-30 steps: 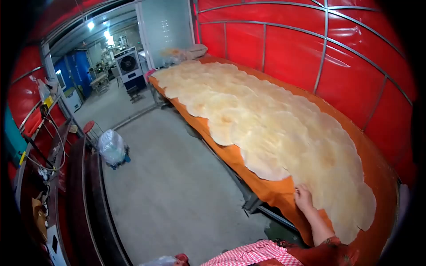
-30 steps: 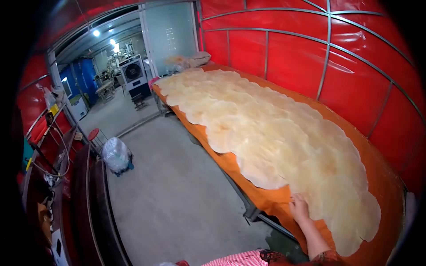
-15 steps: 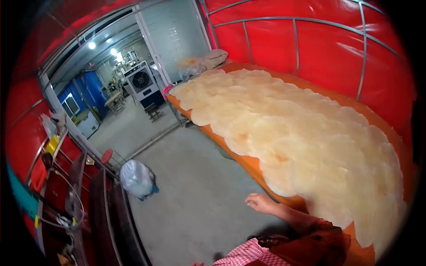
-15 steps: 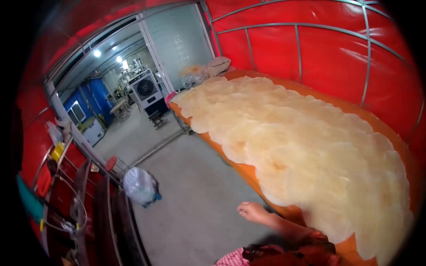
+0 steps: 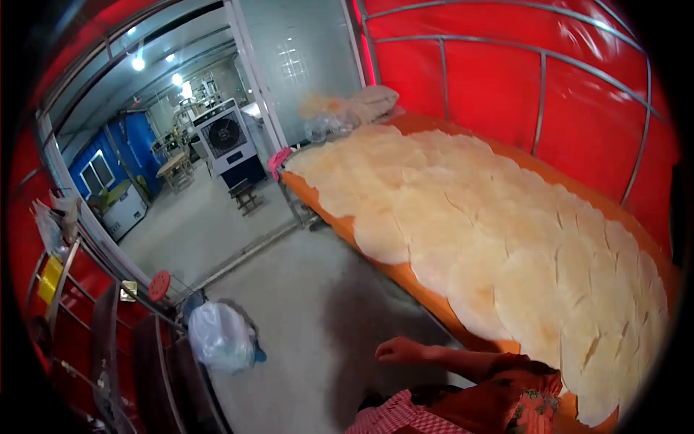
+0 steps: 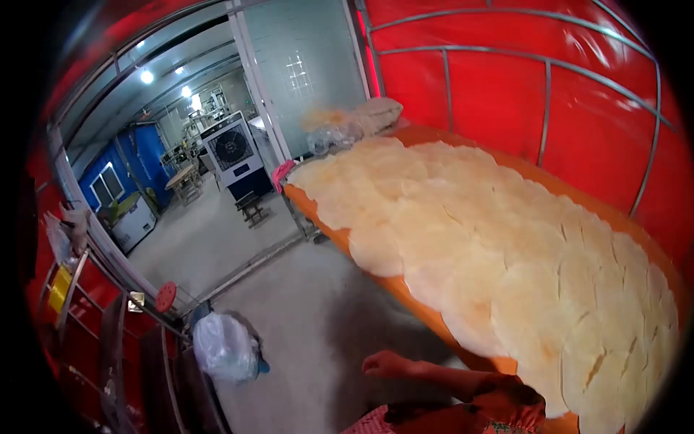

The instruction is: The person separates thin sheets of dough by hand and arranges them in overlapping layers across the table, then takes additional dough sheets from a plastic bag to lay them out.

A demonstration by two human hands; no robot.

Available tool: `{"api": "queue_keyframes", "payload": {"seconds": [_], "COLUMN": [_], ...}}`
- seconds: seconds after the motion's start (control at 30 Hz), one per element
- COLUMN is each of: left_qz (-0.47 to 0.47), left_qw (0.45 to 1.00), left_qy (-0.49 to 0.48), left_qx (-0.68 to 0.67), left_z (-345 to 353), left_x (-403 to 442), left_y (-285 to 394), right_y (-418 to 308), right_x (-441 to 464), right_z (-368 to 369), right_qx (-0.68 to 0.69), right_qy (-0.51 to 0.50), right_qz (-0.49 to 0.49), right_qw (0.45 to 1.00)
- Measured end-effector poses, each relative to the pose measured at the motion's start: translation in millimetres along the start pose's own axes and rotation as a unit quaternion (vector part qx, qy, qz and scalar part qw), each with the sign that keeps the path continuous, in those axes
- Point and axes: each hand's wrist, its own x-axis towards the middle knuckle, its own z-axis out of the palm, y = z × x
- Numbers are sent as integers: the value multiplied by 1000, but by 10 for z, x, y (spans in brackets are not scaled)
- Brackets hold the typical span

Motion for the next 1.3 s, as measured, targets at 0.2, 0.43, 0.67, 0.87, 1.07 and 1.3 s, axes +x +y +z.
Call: {"api": "queue_keyframes", "payload": {"seconds": [0.2, 0.43, 0.67, 0.87, 1.07, 1.3], "left_qz": [-1, 277, 106, -9, -11, 50], "left_qw": [1000, 949, 962, 993, 993, 985], "left_qy": [-15, -131, -250, -68, -77, -143], "left_qx": [14, 77, 31, 91, 91, 78], "left_z": [366, 1587, 1918, 2723, 3265, 3990], "left_x": [1292, 2712, 3655, 3913, 5126, 6868], "left_y": [1510, 4183, 4660, 5728, 7127, 8894], "right_y": [-270, 305, 647, 1252, 1562, 1451], "right_x": [1592, 2991, 4760, 6119, 7383, 8515], "right_z": [-929, -1844, -2764, -3356, -3984, -4984], "right_qx": [-21, 14, 176, 172, 176, 255], "right_qy": [-18, 60, 127, 151, 243, 315], "right_qz": [-1, 81, 100, 123, 190, 267], "right_qw": [1000, 995, 971, 966, 935, 874]}}
